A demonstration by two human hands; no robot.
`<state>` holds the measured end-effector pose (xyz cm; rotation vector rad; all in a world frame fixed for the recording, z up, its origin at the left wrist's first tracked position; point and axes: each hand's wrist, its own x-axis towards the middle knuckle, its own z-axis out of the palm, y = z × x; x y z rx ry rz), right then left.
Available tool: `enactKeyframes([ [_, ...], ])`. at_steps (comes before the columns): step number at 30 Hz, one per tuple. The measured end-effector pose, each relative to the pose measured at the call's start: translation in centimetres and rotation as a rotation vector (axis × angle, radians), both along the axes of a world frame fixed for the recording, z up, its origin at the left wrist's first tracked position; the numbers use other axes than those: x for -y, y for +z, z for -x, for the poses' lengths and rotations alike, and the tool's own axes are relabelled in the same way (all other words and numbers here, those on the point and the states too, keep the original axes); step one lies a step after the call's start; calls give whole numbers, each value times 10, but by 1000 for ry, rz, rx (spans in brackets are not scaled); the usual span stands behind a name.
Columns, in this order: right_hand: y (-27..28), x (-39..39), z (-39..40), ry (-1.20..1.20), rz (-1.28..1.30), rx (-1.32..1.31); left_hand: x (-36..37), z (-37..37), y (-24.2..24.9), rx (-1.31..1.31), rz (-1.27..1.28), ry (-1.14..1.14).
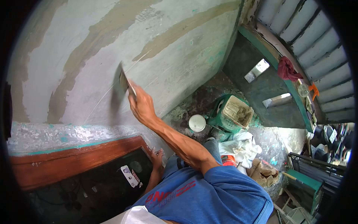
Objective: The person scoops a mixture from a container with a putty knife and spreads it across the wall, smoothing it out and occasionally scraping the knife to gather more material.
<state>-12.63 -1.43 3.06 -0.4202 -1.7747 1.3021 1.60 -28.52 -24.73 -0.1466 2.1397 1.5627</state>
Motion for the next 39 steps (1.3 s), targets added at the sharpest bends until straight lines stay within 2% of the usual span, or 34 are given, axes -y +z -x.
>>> enactKeyframes([
  [2,-25,20,-10,294,355,-99,-2,-2,-6,42,-1,-4],
  [3,-25,23,-19,334,365,-94,7,-9,-11,40,7,37],
  [5,-25,6,-39,538,1139,-21,3,-11,-21,-10,30,14],
  [7,-42,-8,-42,540,1144,-62,4,-25,-16,1,75,44],
  [9,-64,-24,-44,498,1210,-70,4,-32,-13,127,138,54],
  [10,-62,-30,-48,481,1236,-73,8,-34,-26,118,129,82],
  [12,-63,-40,-60,514,1165,-129,19,-49,-46,105,289,7],
  [13,-34,-38,-66,482,1124,-125,19,-48,-39,104,282,54],
  [15,-26,-46,-76,517,1079,-41,13,-52,-16,242,246,26],
  [16,-26,-55,-79,554,978,32,13,-58,-20,248,228,68],
  [18,-20,-58,-80,609,571,226,14,-60,-31,155,279,37],
  [20,30,-57,-73,697,-87,383,10,-64,-34,104,300,80],
  [22,72,-43,-49,742,-817,260,4,-76,-37,51,338,120],
  [23,92,-35,-37,712,-1275,97,-1,-81,-38,40,321,159],
  [24,113,-20,-33,688,-1578,78,-10,-89,-33,27,212,250],
  [27,113,15,4,686,-2021,-158,-37,-123,-59,-63,220,323],
  [28,109,24,19,701,-2047,-171,-51,-136,-64,-59,196,343],
  [30,93,43,53,539,-2349,-439,-69,-160,-76,-23,144,404],
  [34,61,59,101,349,-2439,-606,-102,-200,-101,-65,106,476],
  [36,48,61,116,30,-2673,-684,-108,-208,-107,-74,37,542],
  [37,39,60,121,19,-2681,-672,-112,-205,-110,-79,31,531],
  [39,22,68,126,45,-2576,-576,-122,-209,-109,-65,-113,704],
])
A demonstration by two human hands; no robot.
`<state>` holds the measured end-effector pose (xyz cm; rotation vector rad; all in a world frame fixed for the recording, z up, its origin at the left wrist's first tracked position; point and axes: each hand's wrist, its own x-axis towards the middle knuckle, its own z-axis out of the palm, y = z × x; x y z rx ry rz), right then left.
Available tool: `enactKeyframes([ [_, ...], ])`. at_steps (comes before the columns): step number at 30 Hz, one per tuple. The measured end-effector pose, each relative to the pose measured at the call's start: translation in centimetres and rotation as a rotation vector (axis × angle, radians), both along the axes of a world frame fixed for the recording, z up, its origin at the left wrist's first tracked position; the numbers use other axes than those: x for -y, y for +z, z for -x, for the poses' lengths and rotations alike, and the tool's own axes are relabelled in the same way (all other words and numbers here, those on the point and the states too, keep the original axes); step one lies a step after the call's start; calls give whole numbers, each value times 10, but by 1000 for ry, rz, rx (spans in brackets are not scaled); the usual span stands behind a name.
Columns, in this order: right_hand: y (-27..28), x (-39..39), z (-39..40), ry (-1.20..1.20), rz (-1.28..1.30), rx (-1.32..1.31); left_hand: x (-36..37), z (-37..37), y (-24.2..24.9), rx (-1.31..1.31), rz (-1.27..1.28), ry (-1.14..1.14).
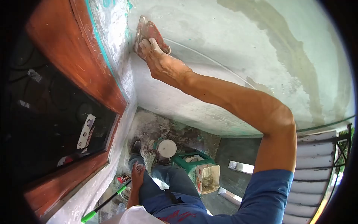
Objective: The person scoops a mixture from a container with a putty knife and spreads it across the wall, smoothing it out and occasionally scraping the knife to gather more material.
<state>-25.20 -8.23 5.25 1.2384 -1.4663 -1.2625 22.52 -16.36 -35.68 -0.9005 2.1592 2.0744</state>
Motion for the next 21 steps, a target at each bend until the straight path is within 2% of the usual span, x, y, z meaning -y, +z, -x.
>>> enactKeyframes([
  [4,0,-21,-2,-4,71,140,-7,13,11,75,42,-20],
  [6,0,-51,-11,-78,66,175,-6,9,23,114,141,-152],
  [8,-2,-84,-16,-84,82,180,-5,7,18,60,133,-115],
  [10,2,-121,-25,-138,95,235,-4,2,8,18,171,-106],
  [14,9,-193,-51,-231,154,311,-9,12,28,59,150,-138],
  [16,14,-230,-67,-308,181,346,-5,13,26,97,242,-181],
  [19,19,-300,-92,-420,179,336,-1,18,35,84,172,-247],
  [21,13,-358,-116,-502,254,368,6,19,44,141,244,-334],
])
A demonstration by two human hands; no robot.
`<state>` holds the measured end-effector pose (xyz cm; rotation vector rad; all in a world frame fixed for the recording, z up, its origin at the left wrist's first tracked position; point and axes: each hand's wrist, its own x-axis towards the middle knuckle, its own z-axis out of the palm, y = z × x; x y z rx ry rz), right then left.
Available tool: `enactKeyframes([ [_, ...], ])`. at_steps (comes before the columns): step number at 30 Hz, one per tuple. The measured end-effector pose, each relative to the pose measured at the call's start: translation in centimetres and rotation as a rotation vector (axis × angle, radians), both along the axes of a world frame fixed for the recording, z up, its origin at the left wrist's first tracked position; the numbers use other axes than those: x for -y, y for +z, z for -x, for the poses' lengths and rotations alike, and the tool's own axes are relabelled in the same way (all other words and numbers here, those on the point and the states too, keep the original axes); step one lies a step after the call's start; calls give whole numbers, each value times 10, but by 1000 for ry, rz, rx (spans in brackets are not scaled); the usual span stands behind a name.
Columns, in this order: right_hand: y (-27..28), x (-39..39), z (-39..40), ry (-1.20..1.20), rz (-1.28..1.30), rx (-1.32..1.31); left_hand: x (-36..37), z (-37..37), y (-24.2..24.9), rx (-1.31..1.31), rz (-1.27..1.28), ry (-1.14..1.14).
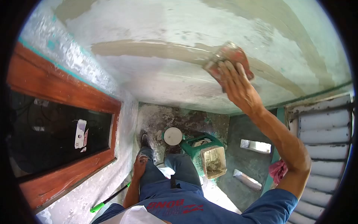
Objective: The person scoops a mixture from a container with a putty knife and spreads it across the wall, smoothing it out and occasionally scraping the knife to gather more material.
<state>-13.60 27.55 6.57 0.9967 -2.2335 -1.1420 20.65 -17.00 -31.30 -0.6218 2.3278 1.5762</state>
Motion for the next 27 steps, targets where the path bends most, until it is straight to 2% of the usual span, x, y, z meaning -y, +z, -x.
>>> enactKeyframes([
  [1,3,-24,-15,-74,46,29,2,-5,-5,59,56,-67],
  [3,17,-63,-49,-136,94,91,13,1,5,-24,164,-194],
  [5,24,-86,-80,-129,403,122,22,12,33,143,191,-198],
  [6,32,-84,-94,-226,575,119,34,16,24,199,286,-239],
  [7,23,-88,-104,-259,604,106,42,19,26,190,317,-272],
  [10,-16,-79,-105,-482,1691,-154,59,35,32,243,268,-410],
  [12,-45,-89,-75,-493,1968,-271,66,49,41,239,255,-462],
  [14,-75,-82,-41,-476,1966,-469,72,58,53,234,266,-484],
  [15,-73,-60,-29,-469,2036,-493,81,60,51,229,254,-474],
  [16,-72,-34,-19,-363,2076,-497,89,62,49,189,267,-478],
  [17,-66,-2,-9,-226,2043,-513,104,59,43,202,279,-500],
  [18,-66,21,8,-120,1851,-617,117,54,35,224,248,-477],
  [20,-78,103,28,-203,2038,-595,128,56,32,242,202,-460],
  [22,-67,189,33,-234,2160,-494,135,56,43,287,107,-416],
  [24,-62,258,30,-267,2139,-390,136,63,53,289,110,-407],
  [25,-57,280,18,-321,2192,-206,139,63,57,295,117,-398],
  [27,-55,300,-4,-285,2213,-159,135,70,62,322,91,-381],
])
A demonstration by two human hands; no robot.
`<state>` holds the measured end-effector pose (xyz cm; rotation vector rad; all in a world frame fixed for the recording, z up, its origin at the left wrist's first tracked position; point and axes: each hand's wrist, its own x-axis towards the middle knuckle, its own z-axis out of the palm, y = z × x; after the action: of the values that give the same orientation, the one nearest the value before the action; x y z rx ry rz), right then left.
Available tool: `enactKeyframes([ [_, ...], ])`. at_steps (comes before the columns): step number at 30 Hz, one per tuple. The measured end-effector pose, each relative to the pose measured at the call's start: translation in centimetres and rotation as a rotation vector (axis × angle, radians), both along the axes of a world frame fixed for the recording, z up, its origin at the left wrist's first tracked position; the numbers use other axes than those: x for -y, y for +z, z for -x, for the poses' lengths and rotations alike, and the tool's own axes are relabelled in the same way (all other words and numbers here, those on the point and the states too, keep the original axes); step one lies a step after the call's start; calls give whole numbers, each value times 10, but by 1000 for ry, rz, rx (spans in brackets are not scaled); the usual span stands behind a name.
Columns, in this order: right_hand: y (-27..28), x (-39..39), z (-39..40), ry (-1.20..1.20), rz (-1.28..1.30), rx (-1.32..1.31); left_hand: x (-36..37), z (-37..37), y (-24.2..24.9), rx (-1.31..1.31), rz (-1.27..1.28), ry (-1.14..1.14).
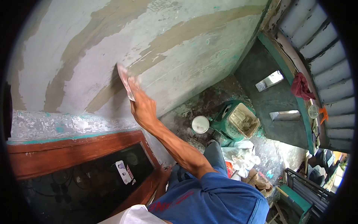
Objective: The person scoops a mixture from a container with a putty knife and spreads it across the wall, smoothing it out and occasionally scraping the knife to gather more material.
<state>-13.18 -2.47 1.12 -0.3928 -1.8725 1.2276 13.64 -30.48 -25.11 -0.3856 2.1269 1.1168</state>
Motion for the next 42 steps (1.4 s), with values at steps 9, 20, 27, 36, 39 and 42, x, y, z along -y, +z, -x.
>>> enactKeyframes([
  [9,13,-132,-5,-135,284,-176,10,-15,-18,20,-56,-92],
  [20,12,55,-5,242,8,-72,41,-34,-14,-19,-50,-4],
  [27,-5,-143,-28,-175,480,-94,29,-26,-25,27,-83,-55],
  [36,68,22,-42,280,249,-148,45,-40,-35,-107,14,-14],
  [39,17,-31,-36,119,-69,-278,13,-23,-59,-291,125,-97],
  [42,16,-81,-13,-183,-738,-295,6,-31,-94,-400,352,-393],
])
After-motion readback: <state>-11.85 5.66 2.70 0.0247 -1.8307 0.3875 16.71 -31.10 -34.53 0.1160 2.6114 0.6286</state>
